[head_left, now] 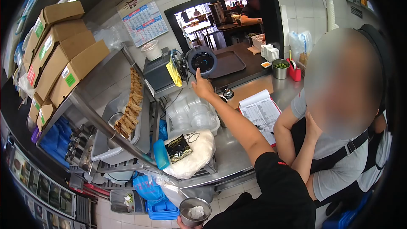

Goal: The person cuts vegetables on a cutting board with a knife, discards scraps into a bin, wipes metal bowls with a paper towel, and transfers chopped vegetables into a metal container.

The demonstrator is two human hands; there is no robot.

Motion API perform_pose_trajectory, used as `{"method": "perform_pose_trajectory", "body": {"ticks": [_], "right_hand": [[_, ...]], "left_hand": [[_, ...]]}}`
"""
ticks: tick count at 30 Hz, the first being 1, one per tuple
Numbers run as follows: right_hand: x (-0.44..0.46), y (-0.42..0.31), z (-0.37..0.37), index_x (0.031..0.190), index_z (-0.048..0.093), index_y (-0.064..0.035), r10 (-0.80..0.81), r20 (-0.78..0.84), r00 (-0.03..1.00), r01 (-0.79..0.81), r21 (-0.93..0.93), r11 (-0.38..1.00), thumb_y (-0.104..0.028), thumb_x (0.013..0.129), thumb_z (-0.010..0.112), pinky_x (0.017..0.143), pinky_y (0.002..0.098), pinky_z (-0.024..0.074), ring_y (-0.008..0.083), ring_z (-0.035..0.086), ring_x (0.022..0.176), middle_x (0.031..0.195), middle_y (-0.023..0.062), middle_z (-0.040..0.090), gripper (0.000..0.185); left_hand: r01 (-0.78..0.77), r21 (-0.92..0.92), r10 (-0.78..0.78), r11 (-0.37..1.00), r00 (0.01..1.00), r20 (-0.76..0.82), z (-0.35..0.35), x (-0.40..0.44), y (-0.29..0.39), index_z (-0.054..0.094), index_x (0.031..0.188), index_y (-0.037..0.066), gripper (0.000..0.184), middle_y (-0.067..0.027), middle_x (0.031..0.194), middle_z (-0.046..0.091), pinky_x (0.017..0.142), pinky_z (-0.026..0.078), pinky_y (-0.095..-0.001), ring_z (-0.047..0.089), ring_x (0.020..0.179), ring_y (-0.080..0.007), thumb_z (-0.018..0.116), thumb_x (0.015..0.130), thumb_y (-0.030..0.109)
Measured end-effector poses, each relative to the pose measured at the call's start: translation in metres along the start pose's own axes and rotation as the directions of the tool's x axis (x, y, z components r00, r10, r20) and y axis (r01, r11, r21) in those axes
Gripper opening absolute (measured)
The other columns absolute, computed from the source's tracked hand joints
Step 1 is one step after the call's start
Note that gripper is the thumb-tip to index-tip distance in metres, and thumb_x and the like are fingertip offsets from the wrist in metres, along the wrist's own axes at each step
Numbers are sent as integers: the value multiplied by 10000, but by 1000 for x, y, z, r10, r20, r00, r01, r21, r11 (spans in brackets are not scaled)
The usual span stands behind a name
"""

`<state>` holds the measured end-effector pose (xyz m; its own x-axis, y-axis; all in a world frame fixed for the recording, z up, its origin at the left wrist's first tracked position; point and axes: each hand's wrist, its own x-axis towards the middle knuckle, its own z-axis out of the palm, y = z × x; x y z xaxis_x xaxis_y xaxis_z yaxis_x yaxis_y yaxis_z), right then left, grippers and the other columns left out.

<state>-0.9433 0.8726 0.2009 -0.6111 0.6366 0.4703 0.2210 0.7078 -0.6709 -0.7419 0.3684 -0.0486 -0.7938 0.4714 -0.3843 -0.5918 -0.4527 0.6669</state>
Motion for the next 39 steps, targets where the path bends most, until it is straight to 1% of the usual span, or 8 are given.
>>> {"method": "perform_pose_trajectory", "body": {"ticks": [3, 5, 6, 8, 11, 26, 36, 39], "right_hand": [[-9, 2, 3, 1448, 72, -18, 29, 51, 998, -30, 19, 999, -279, 870, 549, 810, 499, 464, 465, 600, 850, 908, 319, 613, 794], [-11, 3, 3, 1435, 67, 18, 25, 54, 998, -24, -22, 999, -260, 870, 550, 790, 495, 480, 440, 615, 850, 910, 293, 627, 794], [-11, 5, 3, 1435, 67, 18, 27, 57, 998, -26, -25, 999, -260, 870, 550, 790, 495, 480, 440, 615, 850, 910, 293, 627, 794], [-10, 8, 4, 1447, 45, -15, 13, 38, 999, -13, 11, 1000, -274, 869, 551, 806, 498, 467, 468, 600, 850, 910, 324, 611, 811], [-9, 5, -1, 1447, 54, -12, 10, 24, 1000, -11, 41, 999, -269, 865, 556, 822, 499, 459, 471, 595, 866, 921, 325, 610, 811], [-2, 4, -4, 1448, 73, -7, 19, 65, 998, -21, 33, 999, -284, 871, 547, 855, 499, 443, 462, 586, 918, 966, 316, 608, 797], [-2, 4, -10, 1452, 79, -23, 11, 43, 999, -12, 27, 1000, -285, 868, 548, 861, 494, 443, 456, 588, 926, 982, 313, 607, 794], [-3, -1, -15, 1451, 79, -21, -18, 2, 1000, 18, 53, 998, -277, 867, 551, 836, 491, 451, 454, 595, 887, 928, 306, 616, 794]], "left_hand": [[17, -6, -17, 1000, 1000, 21, -1, 2, 0, 452, 1304, 123, 701, -125, 1228, 535, 811, 495, -504, 542, 1071, -337, 314, 846, 636], [25, -11, -24, 1000, 999, 34, 0, 4, -1, 452, 1303, 125, 706, -124, 1228, 534, 805, 494, -504, 542, 1067, -337, 314, 842, 641], [29, -14, -29, 999, 999, 38, 1, 4, -1, 451, 1303, 126, 708, -124, 1228, 534, 802, 493, -504, 542, 1065, -337, 314, 840, 644], [39, -18, -38, 999, 998, 45, 4, 4, -1, 451, 1302, 128, 713, -124, 1227, 533, 797, 491, -504, 542, 1062, -337, 315, 835, 650], [45, -29, -43, 999, 998, 56, 2, 4, -3, 450, 1301, 131, 721, -123, 1227, 532, 789, 488, -505, 542, 1057, -337, 315, 828, 658], [58, -34, -54, 998, 994, 91, 2, 7, -4, 446, 1296, 147, 758, -119, 1225, 527, 749, 474, -506, 541, 1030, -336, 316, 794, 700], [63, -56, -56, 996, 991, 118, 5, 11, -5, 444, 1293, 157, 783, -117, 1223, 524, 722, 465, -506, 540, 1013, -336, 316, 772, 727], [65, -64, -56, 996, 990, 126, 5, 12, -5, 443, 1292, 161, 790, -116, 1223, 522, 713, 463, -507, 540, 1008, -335, 316, 765, 736]]}}
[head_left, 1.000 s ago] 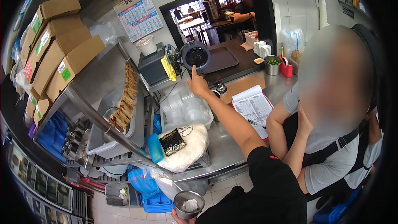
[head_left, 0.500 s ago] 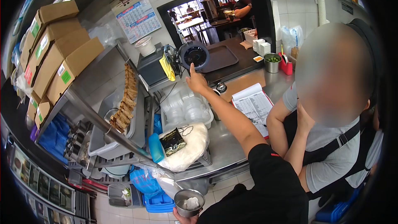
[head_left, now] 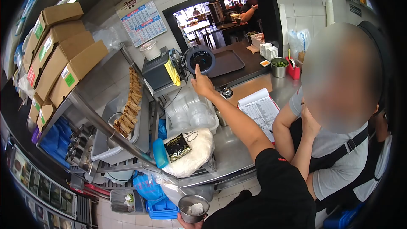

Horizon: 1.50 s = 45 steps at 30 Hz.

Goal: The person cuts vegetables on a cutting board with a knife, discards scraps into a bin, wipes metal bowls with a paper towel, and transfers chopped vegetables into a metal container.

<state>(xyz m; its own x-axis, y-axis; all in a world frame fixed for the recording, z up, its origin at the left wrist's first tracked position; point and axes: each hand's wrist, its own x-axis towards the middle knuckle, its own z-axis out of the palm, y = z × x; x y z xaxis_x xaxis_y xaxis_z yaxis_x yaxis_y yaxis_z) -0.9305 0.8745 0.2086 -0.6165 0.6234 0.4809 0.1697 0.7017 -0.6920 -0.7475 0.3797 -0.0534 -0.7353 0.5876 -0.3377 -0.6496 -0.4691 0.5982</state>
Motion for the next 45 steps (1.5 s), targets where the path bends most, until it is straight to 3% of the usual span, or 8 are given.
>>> {"method": "perform_pose_trajectory", "body": {"ticks": [15, 21, 31, 32, 36, 37, 42, 45], "right_hand": [[-7, 15, 18, 1399, 290, -45, -21, -36, 999, 22, 33, 999, -220, 848, 567, 786, 477, 475, 415, 619, 827, 875, 240, 648, 641], [-30, 24, 23, 935, 591, 17, -78, -51, 996, 84, 117, 990, -187, 866, 554, 757, 484, 473, 421, 604, 871, 869, 263, 627, 219], [-233, -48, -16, 867, 620, -62, -138, 123, 983, 1, 743, 669, -257, 941, 534, 496, 199, 371, 1, 433, 576, 683, -73, 528, 226], [-259, -64, -28, 894, 618, -91, -124, 487, 864, -324, 728, 604, -246, 928, 557, 477, 189, 398, 16, 468, 535, 673, -72, 533, 170], [-342, -65, 26, 1042, 578, -30, -530, 845, 66, -215, 531, 820, -258, 926, 531, 648, 297, 495, 149, 586, 750, 860, 43, 595, 259], [-380, -51, 54, 1007, 596, -14, -715, 669, 205, 22, 727, 687, -173, 837, 568, 705, 349, 476, 256, 606, 785, 864, 144, 622, 235], [-468, -74, 113, 1062, 584, 16, -491, 869, -68, 179, 494, 851, -118, 773, 582, 765, 377, 474, 322, 592, 922, 1023, 205, 601, 318], [-470, -116, 89, 1055, 552, 30, -462, 875, 147, -81, 476, 876, -92, 781, 562, 756, 400, 482, 357, 596, 937, 1008, 220, 607, 300]], "left_hand": [[19, -34, -20, 999, 1000, -14, -2, -4, -4, 457, 1259, 166, 796, -139, 1170, 533, 641, 464, -480, 543, 948, -350, 323, 751, 764], [28, 6, -28, 1000, 999, -32, 2, -7, -3, 461, 1272, 150, 747, -138, 1174, 546, 691, 489, -488, 558, 972, -348, 322, 795, 708], [4, 104, 9, 995, 992, -128, 9, -26, 6, 468, 1295, 124, 666, -137, 1181, 568, 775, 529, -502, 583, 1013, -345, 320, 868, 614], [-18, 136, 37, 991, 989, -142, 11, -28, 9, 469, 1297, 122, 657, -137, 1182, 570, 783, 533, -503, 586, 1017, -344, 320, 876, 604], [-2, -13, 0, 1000, 995, -96, -16, -32, 5, 479, 1287, 99, 659, -152, 1130, 597, 643, 543, -492, 622, 883, -349, 312, 883, 593], [9, -19, -11, 1000, 995, -100, -16, -36, 8, 479, 1287, 99, 659, -152, 1130, 597, 643, 543, -492, 622, 883, -349, 312, 883, 593], [92, -68, -110, 993, 935, -336, -68, -32, 17, 500, 1264, 66, 613, -134, 1169, 584, 864, 491, -438, 575, 1041, -297, 348, 900, 536], [152, 19, -133, 988, 914, -382, -94, -35, 26, 485, 1279, 54, 595, -120, 1217, 560, 956, 437, -403, 536, 1114, -273, 383, 903, 503]]}}
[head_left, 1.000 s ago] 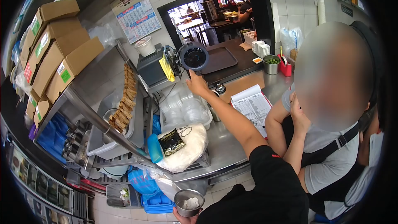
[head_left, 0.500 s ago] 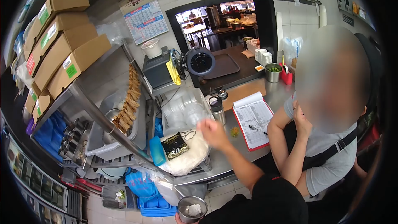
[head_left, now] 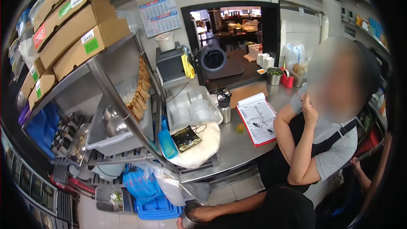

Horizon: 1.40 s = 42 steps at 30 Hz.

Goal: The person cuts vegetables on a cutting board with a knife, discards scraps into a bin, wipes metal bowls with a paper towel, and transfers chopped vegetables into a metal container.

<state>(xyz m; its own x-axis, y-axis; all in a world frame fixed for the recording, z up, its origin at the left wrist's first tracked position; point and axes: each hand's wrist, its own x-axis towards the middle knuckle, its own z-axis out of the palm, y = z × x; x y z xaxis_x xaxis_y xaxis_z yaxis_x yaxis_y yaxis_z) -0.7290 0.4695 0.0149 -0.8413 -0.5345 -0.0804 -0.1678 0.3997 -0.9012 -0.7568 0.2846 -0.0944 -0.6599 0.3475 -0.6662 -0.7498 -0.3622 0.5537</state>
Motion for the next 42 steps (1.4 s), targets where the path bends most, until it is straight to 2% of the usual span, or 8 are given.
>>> {"method": "perform_pose_trajectory", "body": {"ticks": [5, 15, 19, 24, 32, 35, 38, 42], "right_hand": [[39, 31, 46, 987, 577, -48, 60, -184, 981, -109, -269, 957, -61, 861, 493, 773, 310, 458, 186, 573, 899, 923, 72, 611, 153], [100, 3, 75, 1055, 586, -42, -4, -229, 973, 176, 737, 653, -68, 902, 463, 789, 286, 443, 106, 534, 892, 968, 12, 609, 198], [86, 5, 68, 1141, 547, -24, 58, -459, 887, 0, 126, 992, -211, 888, 370, 849, 327, 426, 184, 553, 980, 1064, 107, 593, 361], [85, 21, 71, 1125, 539, 4, 10, -151, 989, 44, 348, 936, 46, 742, 448, 828, 324, 425, 206, 539, 970, 1066, 112, 575, 396], [91, 19, 69, 1062, 638, -33, -24, -523, 852, 63, 56, 996, -61, 856, 475, 816, 317, 464, 224, 598, 944, 1047, 78, 626, 264], [90, 26, 68, 1085, 618, -71, 41, -390, 920, 142, 431, 891, -95, 886, 503, 814, 318, 473, 192, 608, 956, 977, 50, 639, 231], [83, 14, 59, 1201, 513, -96, 42, -94, 995, 88, 988, 125, -148, 920, 479, 795, 290, 465, 132, 580, 933, 1000, -15, 600, 288], [80, 30, 43, 985, 533, -130, -20, -39, 999, 42, 990, 136, -149, 917, 445, 607, 195, 424, 15, 516, 724, 810, -46, 533, 113]], "left_hand": [[27, 180, -44, 983, 995, 94, 32, -65, 52, 426, 1322, 89, 569, -129, 1265, 516, 953, 446, -461, 516, 1130, -343, 411, 904, 476], [-78, 186, 60, 980, 993, 104, 1, -50, 63, 409, 1324, 66, 595, -149, 1264, 508, 980, 420, -478, 496, 1155, -354, 419, 900, 483], [-99, 175, 85, 980, 993, 86, -3, -49, 65, 409, 1324, 63, 596, -151, 1264, 507, 983, 417, -478, 495, 1157, -353, 419, 900, 482], [-115, 169, 107, 979, 993, 54, -7, -47, 67, 409, 1323, 61, 597, -153, 1264, 505, 987, 414, -478, 493, 1160, -352, 419, 900, 482], [-121, 200, 128, 972, 991, -23, 1, -54, 73, 408, 1322, 57, 598, -156, 1265, 503, 993, 408, -478, 491, 1164, -351, 419, 900, 480], [-134, 187, 137, 973, 991, -2, 2, -49, 70, 409, 1319, 48, 597, -152, 1275, 494, 991, 406, -473, 490, 1168, -341, 404, 903, 475], [-257, 167, 248, 952, 966, 76, 7, -47, 69, 430, 1307, 58, 609, -146, 1265, 507, 947, 434, -458, 505, 1153, -315, 374, 892, 500], [-231, 104, 233, 967, 973, -4, 16, -40, 65, 462, 1280, 68, 616, -141, 1226, 533, 918, 455, -452, 531, 1114, -312, 373, 879, 527]]}}
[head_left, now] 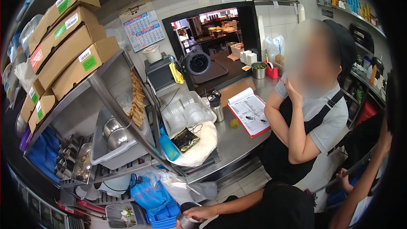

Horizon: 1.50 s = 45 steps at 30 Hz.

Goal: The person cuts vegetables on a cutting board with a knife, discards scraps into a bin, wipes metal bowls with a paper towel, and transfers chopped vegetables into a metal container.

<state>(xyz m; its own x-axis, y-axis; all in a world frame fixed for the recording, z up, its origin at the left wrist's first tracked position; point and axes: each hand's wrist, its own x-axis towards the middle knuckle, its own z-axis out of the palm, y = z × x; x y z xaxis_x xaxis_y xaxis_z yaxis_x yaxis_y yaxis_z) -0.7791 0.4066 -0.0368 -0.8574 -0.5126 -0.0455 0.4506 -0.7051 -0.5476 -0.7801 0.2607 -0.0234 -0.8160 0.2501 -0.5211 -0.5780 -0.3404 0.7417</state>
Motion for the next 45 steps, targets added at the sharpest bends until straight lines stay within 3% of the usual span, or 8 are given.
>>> {"method": "perform_pose_trajectory", "body": {"ticks": [3, 11, 19, 22, 27, 33, 35, 45], "right_hand": [[-7, -5, -11, 872, 531, -41, -150, 281, 948, 318, -866, 385, -169, 870, 411, 612, 257, 430, 87, 520, 712, 755, 22, 517, 176], [-53, -39, -21, 874, 608, 54, -1, 221, 975, 210, -927, -311, -91, 758, 497, 779, 437, 453, 368, 588, 863, 884, 218, 618, 216], [-56, -21, -56, 889, 625, -12, 266, 66, 962, 80, -996, -39, -142, 793, 499, 676, 390, 458, 307, 621, 794, 926, 159, 644, 205], [-53, -4, -65, 913, 612, -40, -30, 17, 999, 32, -795, 606, -187, 849, 455, 589, 352, 453, 219, 611, 706, 826, 84, 611, 225], [-57, -37, -48, 997, 534, -84, -59, -134, 989, -19, -516, 856, -240, 876, 430, 521, 237, 405, 108, 534, 709, 816, 21, 503, 223], [-72, -60, -40, 1001, 512, -47, -285, 220, 933, 336, -818, 467, -272, 930, 435, 710, 359, 449, 192, 558, 813, 849, 88, 513, 248], [-96, -81, -17, 965, 526, -31, -323, 468, 822, 451, -883, -131, -287, 944, 462, 798, 395, 420, 275, 551, 862, 889, 138, 535, 265], [-61, -68, -58, 836, 602, -4, -679, 145, 719, 301, -946, 118, -412, 798, 682, 702, 394, 449, 292, 578, 750, 753, 120, 596, 418]], "left_hand": [[121, -96, -99, 988, 974, 205, -10, 10, -5, 489, 1252, 86, 615, -139, 1180, 556, 886, 474, -461, 563, 1043, -317, 384, 864, 552], [372, -9, -366, 928, 917, 160, 27, -7, -13, 486, 1265, 129, 661, -119, 1193, 551, 862, 474, -490, 543, 1041, -333, 434, 820, 614], [259, 158, -254, 953, 966, -47, 83, -36, -11, 435, 1323, 120, 651, -123, 1233, 537, 901, 467, -488, 528, 1113, -331, 435, 849, 567], [84, 188, -69, 979, 994, -84, 89, -30, -18, 433, 1321, 107, 637, -124, 1216, 549, 905, 466, -488, 539, 1105, -327, 428, 860, 547], [144, 79, -157, 986, 971, 181, 62, 6, -23, 498, 1205, 104, 565, -108, 1033, 611, 644, 542, -462, 615, 889, -311, 389, 868, 545], [195, 22, -196, 980, 980, 43, 108, -12, -3, 532, 1159, 106, 611, -102, 995, 622, 558, 524, -434, 618, 825, -300, 440, 798, 590], [263, -145, -271, 954, 962, -34, 119, -16, 9, 552, 1136, 102, 631, -104, 987, 623, 591, 527, -422, 608, 813, -294, 463, 772, 610], [148, -210, -120, 966, 983, 138, 124, 0, 13, 526, 1171, 108, 633, -129, 988, 616, 598, 494, -387, 595, 791, -268, 417, 807, 614]]}}
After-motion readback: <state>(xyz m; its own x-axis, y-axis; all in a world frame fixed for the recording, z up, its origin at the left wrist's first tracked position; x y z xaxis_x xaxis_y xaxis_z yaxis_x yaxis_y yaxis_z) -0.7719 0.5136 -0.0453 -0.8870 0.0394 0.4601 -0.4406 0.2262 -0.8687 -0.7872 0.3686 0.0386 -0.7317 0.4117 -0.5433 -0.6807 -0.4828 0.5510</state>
